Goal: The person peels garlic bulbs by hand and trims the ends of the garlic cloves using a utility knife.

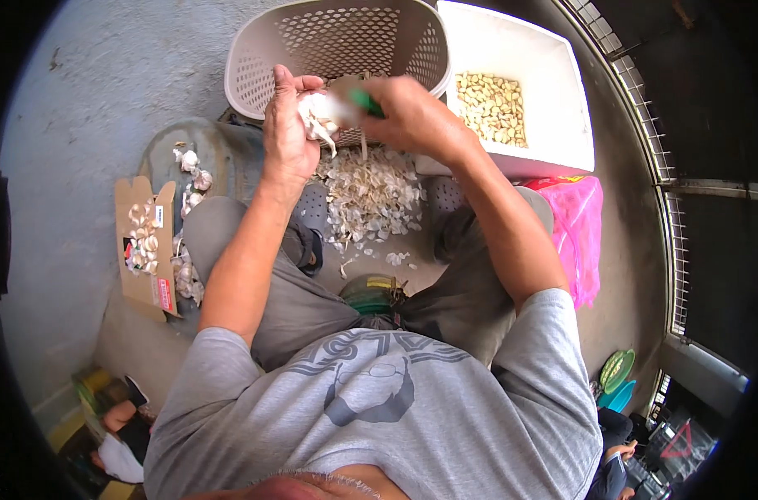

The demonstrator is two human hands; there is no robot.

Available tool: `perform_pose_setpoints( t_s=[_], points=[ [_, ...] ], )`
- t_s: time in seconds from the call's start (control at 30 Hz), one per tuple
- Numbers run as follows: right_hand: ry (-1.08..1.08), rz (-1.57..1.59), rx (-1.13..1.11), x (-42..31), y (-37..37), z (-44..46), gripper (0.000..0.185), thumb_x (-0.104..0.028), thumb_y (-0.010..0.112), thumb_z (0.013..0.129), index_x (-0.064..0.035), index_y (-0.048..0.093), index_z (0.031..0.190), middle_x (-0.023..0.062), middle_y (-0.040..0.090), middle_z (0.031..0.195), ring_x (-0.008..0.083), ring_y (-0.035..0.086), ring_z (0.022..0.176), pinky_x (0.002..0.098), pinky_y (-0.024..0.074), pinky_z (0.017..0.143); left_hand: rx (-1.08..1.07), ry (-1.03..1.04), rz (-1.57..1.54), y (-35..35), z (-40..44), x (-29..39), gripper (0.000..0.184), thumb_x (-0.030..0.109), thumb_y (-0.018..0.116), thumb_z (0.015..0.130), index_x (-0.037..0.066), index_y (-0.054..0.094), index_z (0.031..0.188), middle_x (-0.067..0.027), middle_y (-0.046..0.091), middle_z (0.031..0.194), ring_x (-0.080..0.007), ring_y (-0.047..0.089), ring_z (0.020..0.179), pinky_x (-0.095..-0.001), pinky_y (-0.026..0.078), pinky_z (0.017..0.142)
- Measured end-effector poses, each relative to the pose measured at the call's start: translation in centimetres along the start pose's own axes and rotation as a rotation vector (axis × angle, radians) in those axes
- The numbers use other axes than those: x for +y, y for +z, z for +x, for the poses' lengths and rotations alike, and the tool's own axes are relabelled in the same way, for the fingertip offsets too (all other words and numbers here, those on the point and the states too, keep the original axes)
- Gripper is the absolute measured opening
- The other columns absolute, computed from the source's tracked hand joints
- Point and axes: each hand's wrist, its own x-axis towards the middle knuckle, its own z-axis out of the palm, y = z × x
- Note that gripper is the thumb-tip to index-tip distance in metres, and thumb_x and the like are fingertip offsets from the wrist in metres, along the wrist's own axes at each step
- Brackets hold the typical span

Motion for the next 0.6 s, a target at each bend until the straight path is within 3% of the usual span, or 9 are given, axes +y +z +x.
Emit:
perform_pose_setpoints(
  t_s=[0.1, 0.2, 0.3, 0.4, 0.5, 0.6],
  points=[
    [-0.064, -0.125, -0.225, 0.2, 0.6, -0.1, 0.019, -0.011, 0.071, 0.084, 0.0059, 0.066, 0.088, 0.0218, 0.064, 0.070, 0.0294, 0.064, 0.063, 0.0434, 0.0503, 0.063, -0.043, -0.004, 0.068, -1.1, 0.6, -1.0, 0.064, 0.065, 0.048, 0.102, 0.002, 0.061, 0.104, -0.0116, 0.069, 0.086, -0.0193, 0.071, 0.073, -0.0303, 0.059, 0.064],
    [0.011, -0.048, -0.222, 0.9, 0.2, 0.1, 0.016, -0.009, 0.073, 0.081, 0.0030, 0.066, 0.090, 0.0148, 0.062, 0.070, 0.0210, 0.057, 0.063, 0.0389, 0.0476, 0.062, -0.011, -0.097, -0.085, -1.4, 0.7, -1.7, 0.064, 0.064, 0.048, 0.102, 0.002, 0.061, 0.101, -0.0113, 0.070, 0.082, -0.0199, 0.071, 0.073, -0.0320, 0.060, 0.064],
    [0.116, -0.009, -0.221, 0.7, -0.8, 0.5, 0.016, -0.009, 0.074, 0.081, 0.0030, 0.066, 0.089, 0.0115, 0.061, 0.068, 0.0184, 0.057, 0.064, 0.0379, 0.0472, 0.062, -0.074, -0.149, -0.196, -2.3, 1.3, -1.5, 0.063, 0.064, 0.046, 0.103, 0.003, 0.061, 0.099, -0.0121, 0.070, 0.081, -0.0239, 0.071, 0.068, -0.0341, 0.060, 0.064],
    [0.108, -0.064, -0.231, 1.0, -0.9, 0.7, 0.015, -0.008, 0.071, 0.080, 0.0057, 0.067, 0.084, 0.0129, 0.063, 0.065, 0.0175, 0.062, 0.060, 0.0364, 0.0502, 0.056, -0.106, -0.207, -0.250, -2.6, 1.2, -1.7, 0.064, 0.065, 0.046, 0.103, 0.003, 0.061, 0.099, -0.0140, 0.070, 0.081, -0.0260, 0.070, 0.065, -0.0350, 0.059, 0.063],
    [0.073, -0.106, -0.248, 1.9, -0.2, 0.8, 0.019, -0.010, 0.074, 0.083, 0.0053, 0.068, 0.090, 0.0107, 0.065, 0.069, 0.0141, 0.062, 0.064, 0.0343, 0.0496, 0.057, -0.086, -0.239, -0.293, -2.6, 1.1, -2.0, 0.063, 0.064, 0.047, 0.102, 0.003, 0.061, 0.099, -0.0130, 0.069, 0.080, -0.0255, 0.071, 0.068, -0.0359, 0.060, 0.064],
    [-0.030, 0.353, -0.094, 2.1, 0.7, 0.9, 0.030, -0.021, 0.080, 0.087, 0.0036, 0.069, 0.100, 0.0091, 0.067, 0.077, 0.0121, 0.061, 0.071, 0.0334, 0.0485, 0.058, -0.019, -0.213, -0.338, -2.9, 1.5, -2.0, 0.063, 0.065, 0.048, 0.102, 0.003, 0.062, 0.098, -0.0111, 0.069, 0.082, -0.0250, 0.071, 0.074, -0.0365, 0.060, 0.067]
  ],
)
